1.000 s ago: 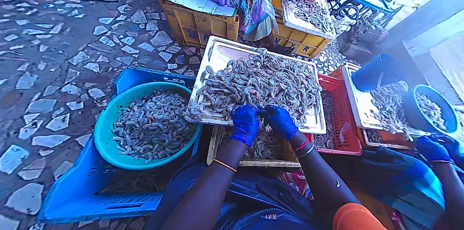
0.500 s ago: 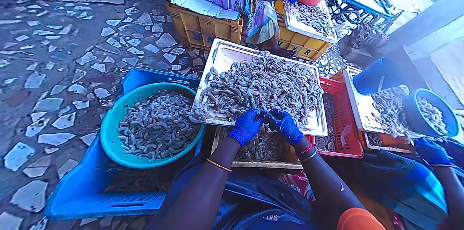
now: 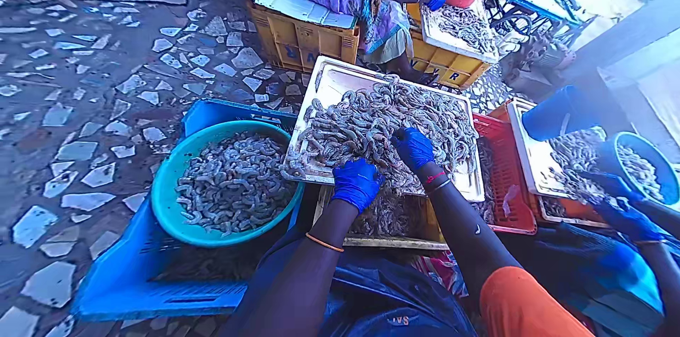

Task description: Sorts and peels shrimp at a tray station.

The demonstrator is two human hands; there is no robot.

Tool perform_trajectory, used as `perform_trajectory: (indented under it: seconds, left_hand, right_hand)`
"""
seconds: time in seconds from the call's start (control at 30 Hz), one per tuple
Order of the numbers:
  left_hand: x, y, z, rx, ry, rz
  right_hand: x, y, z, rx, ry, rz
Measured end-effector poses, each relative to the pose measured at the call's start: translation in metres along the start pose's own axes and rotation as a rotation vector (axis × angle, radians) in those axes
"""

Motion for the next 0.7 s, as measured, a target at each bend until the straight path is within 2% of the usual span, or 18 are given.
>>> perform_trajectory:
  seconds: [0.07,0.2,0.37,0.47,0.57,0.63,0.7]
  left_hand:
    - [0.003,-0.002,0.005,-0.016,-0.043,0.051]
    - [0.007,0.005,0.008,-0.028,-0.077,0.114]
    - [0.014,0.009,0.009,-0.109,-0.169,0.115]
    - [0.023,0.006,0.003,-0.248,-0.265,0.003]
    - [0.028,-0.001,-0.003,-0.428,-0.231,-0.058]
    - [0.026,-0.005,-0.004,-0.425,-0.231,-0.052]
    - [0.022,-0.011,-0.004,-0.301,-0.293,-0.078]
  right_hand:
    - [0.017,0.01,-0.014,-0.092,-0.001,0.028]
    - [0.024,0.03,-0.03,-0.302,0.114,0.071]
    - [-0.006,0.028,-0.006,-0.363,0.135,0.154]
    - [-0.03,0.022,0.008,-0.225,0.111,0.181]
    - [-0.049,0.014,0.008,0.041,0.187,0.141]
    - [-0.056,0.007,0.004,0.245,0.235,0.077]
    - [-0.06,-0.001,0.001,0.49,0.241,-0.012]
Point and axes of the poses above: each hand's wrist, its own x-axis towards the middle knuckle, its own z-axis out of the back of the hand, y = z × x, the point moved 4 cm from there along x, towards the middle knuckle, and after that the axes turned 5 degrees about x, right-handed, at the moved point
